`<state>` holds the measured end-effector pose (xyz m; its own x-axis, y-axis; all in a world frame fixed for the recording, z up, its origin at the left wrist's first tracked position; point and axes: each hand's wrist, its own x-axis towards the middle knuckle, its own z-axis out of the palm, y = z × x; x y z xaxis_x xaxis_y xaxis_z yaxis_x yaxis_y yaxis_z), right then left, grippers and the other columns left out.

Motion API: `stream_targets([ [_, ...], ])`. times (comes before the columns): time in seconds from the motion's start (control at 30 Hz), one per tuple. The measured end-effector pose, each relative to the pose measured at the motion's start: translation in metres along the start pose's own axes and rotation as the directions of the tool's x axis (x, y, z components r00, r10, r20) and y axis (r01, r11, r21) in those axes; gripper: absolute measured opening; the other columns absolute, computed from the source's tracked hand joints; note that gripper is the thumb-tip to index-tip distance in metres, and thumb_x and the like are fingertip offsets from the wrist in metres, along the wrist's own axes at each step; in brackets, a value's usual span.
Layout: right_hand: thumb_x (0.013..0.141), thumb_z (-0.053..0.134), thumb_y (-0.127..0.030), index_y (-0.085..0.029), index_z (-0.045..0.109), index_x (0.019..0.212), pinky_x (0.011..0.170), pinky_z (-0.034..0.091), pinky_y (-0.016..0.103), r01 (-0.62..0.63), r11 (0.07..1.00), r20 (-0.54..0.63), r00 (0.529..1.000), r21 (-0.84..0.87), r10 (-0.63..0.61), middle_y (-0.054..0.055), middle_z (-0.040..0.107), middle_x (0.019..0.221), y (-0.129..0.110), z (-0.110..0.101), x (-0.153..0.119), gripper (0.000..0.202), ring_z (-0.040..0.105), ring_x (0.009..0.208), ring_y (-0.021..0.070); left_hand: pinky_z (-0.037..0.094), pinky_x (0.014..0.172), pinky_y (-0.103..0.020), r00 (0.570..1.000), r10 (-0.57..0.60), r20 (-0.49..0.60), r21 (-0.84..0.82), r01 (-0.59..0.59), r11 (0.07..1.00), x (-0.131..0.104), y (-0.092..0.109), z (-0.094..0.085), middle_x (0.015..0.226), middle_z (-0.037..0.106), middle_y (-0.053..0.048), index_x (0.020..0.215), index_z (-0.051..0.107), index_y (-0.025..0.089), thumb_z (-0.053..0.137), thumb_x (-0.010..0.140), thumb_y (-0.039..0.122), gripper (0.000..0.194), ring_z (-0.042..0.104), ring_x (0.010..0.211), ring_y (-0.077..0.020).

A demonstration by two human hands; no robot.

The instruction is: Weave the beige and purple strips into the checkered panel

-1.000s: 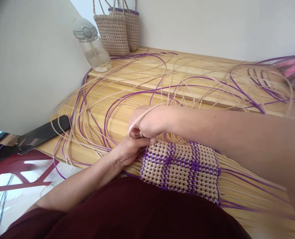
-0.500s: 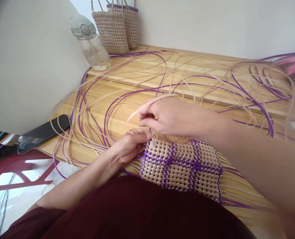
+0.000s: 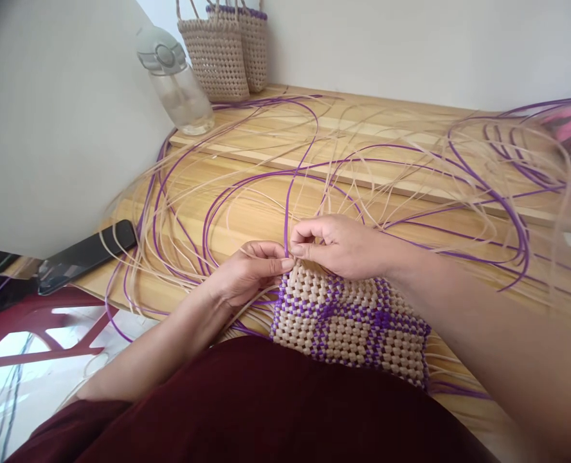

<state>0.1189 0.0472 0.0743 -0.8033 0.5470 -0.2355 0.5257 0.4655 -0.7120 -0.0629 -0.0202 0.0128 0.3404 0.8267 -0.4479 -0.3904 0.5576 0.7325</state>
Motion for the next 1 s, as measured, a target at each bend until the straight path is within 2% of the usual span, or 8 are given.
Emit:
stream_targets([
  [0.13,0.093,0.048,-0.041,-0.018,0.059,0.083,0.063,0.035,0.025,-0.077,0.997,-0.111,0.991,-0.019,0.075,-0.001,0.056,0.072,0.004,0.012,-0.004,0.027,0.048,0.065,0.0114,0.037,0.051,-0.018,1.0,-0.018,-0.01,-0.002,0.018,1.0,0.002,0.0,-0.001,0.059,0.06,0.001,0.066,0.066,0.011,0.089,0.054,0.028,0.032,0.051,0.049,-0.0039],
  [0.23,0.093,0.05,-0.035,-0.019,0.063,0.089,0.077,0.04,0.029,0.0,0.993,-0.265,0.964,-0.12,-0.032,0.003,0.065,0.086,0.004,0.019,-0.011,0.021,0.056,0.082,0.0157,0.039,0.052,-0.018,0.999,-0.041,0.012,-0.024,0.042,0.999,0.003,0.0,-0.002,0.061,0.061,0.0,0.066,0.067,0.01,0.09,0.054,0.027,0.031,0.052,0.05,-0.0048],
  [0.3,0.094,0.051,-0.033,-0.021,0.066,0.096,0.088,0.04,0.032,0.09,0.976,-0.297,0.944,-0.198,-0.147,0.004,0.067,0.094,0.006,0.021,-0.015,0.019,0.058,0.094,0.018,0.041,0.055,-0.019,0.997,-0.055,0.051,-0.046,0.057,0.997,0.003,0.0,-0.003,0.062,0.063,-0.001,0.066,0.068,0.009,0.089,0.054,0.026,0.03,0.054,0.052,-0.0061],
  [0.43,0.094,0.05,-0.029,-0.023,0.068,0.1,0.097,0.038,0.037,0.231,0.903,-0.229,0.917,-0.362,-0.326,0.004,0.069,0.097,0.008,0.014,-0.018,0.019,0.058,0.102,0.0201,0.042,0.059,-0.021,0.998,-0.04,0.053,-0.06,0.043,0.997,0.002,0.0,-0.004,0.063,0.063,-0.001,0.068,0.069,0.01,0.088,0.055,0.025,0.027,0.055,0.054,-0.007],
  [0.57,0.095,0.047,-0.025,-0.021,0.068,0.098,0.092,0.04,0.038,0.294,0.831,-0.095,0.92,-0.473,-0.38,0.006,0.068,0.099,0.004,0.003,-0.012,0.022,0.057,0.102,0.0219,0.039,0.056,-0.021,0.999,-0.021,0.024,-0.009,0.021,1.0,0.002,0.0,-0.003,0.062,0.062,-0.001,0.069,0.069,0.011,0.088,0.054,0.026,0.028,0.052,0.053,-0.0065],
  [0.73,0.09,0.049,-0.013,-0.021,0.067,0.089,0.089,0.038,0.04,0.321,0.689,0.079,0.93,-0.65,-0.359,0.007,0.065,0.105,-0.016,-0.006,-0.003,0.02,0.052,0.103,0.023,0.022,0.045,-0.022,0.999,0.039,0.01,0.076,-0.039,0.996,0.0,0.001,-0.001,0.05,0.051,0.003,0.068,0.069,0.012,0.087,0.054,0.034,0.032,0.037,0.043,-0.0031],
  [0.83,0.083,0.049,-0.006,-0.021,0.064,0.079,0.081,0.038,0.04,0.325,0.63,0.142,0.936,-0.705,-0.323,0.007,0.064,0.097,-0.027,-0.009,0.0,0.021,0.049,0.093,0.022,0.021,0.044,-0.022,0.999,0.045,-0.01,0.075,-0.045,0.996,-0.001,0.001,0.0,0.049,0.05,0.003,0.065,0.067,0.012,0.088,0.052,0.035,0.034,0.037,0.042,-0.0033],
  [1.0,0.074,0.048,-0.002,-0.019,0.058,0.069,0.07,0.036,0.036,0.341,0.647,0.15,0.931,-0.682,-0.332,0.007,0.058,0.084,-0.033,-0.01,0.0,0.021,0.045,0.082,0.0205,0.02,0.044,-0.023,0.997,0.078,0.01,0.132,-0.078,0.988,-0.003,0.002,0.001,0.046,0.048,0.004,0.064,0.064,0.013,0.086,0.055,0.04,0.036,0.035,0.041,-0.0036],
])
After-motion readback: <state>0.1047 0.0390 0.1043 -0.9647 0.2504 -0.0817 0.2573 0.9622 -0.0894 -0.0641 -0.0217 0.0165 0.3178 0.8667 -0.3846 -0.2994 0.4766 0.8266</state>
